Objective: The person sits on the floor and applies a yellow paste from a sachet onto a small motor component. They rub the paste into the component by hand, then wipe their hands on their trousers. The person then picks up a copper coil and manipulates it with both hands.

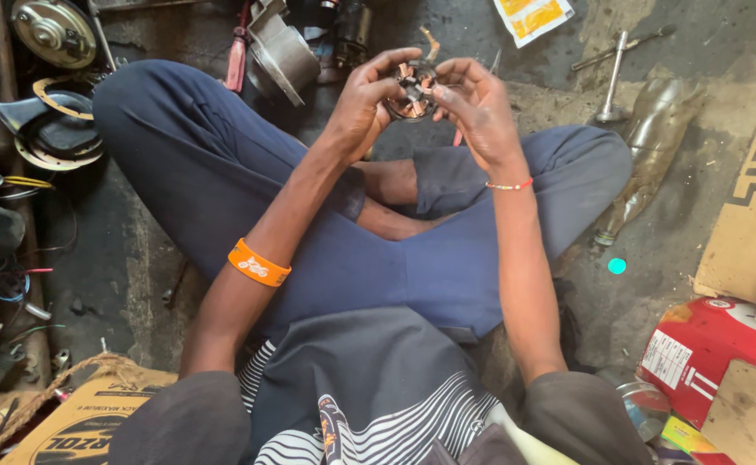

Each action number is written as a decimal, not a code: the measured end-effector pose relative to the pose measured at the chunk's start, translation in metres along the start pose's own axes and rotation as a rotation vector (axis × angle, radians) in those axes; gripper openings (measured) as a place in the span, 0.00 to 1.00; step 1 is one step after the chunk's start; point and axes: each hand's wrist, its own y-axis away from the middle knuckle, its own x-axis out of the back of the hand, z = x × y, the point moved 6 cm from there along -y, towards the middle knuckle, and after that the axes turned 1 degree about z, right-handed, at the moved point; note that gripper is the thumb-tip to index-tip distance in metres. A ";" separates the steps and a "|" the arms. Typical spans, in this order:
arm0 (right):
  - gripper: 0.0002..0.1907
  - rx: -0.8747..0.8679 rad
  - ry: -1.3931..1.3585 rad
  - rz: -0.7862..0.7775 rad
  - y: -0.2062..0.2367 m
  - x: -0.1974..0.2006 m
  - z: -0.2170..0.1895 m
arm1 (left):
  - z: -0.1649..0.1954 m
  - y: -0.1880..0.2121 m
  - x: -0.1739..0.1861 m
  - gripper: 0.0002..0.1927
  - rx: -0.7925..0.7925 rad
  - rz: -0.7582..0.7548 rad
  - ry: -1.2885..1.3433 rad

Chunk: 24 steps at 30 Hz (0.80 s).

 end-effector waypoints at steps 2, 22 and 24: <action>0.16 -0.002 -0.116 -0.002 0.001 0.004 -0.002 | 0.009 0.006 -0.008 0.28 0.026 -0.039 -0.022; 0.24 0.064 -0.314 -0.119 0.013 -0.001 -0.024 | 0.043 0.027 -0.049 0.32 -0.085 -0.283 -0.215; 0.24 0.072 -0.322 -0.128 0.014 -0.002 -0.024 | 0.042 0.028 -0.048 0.32 -0.099 -0.284 -0.274</action>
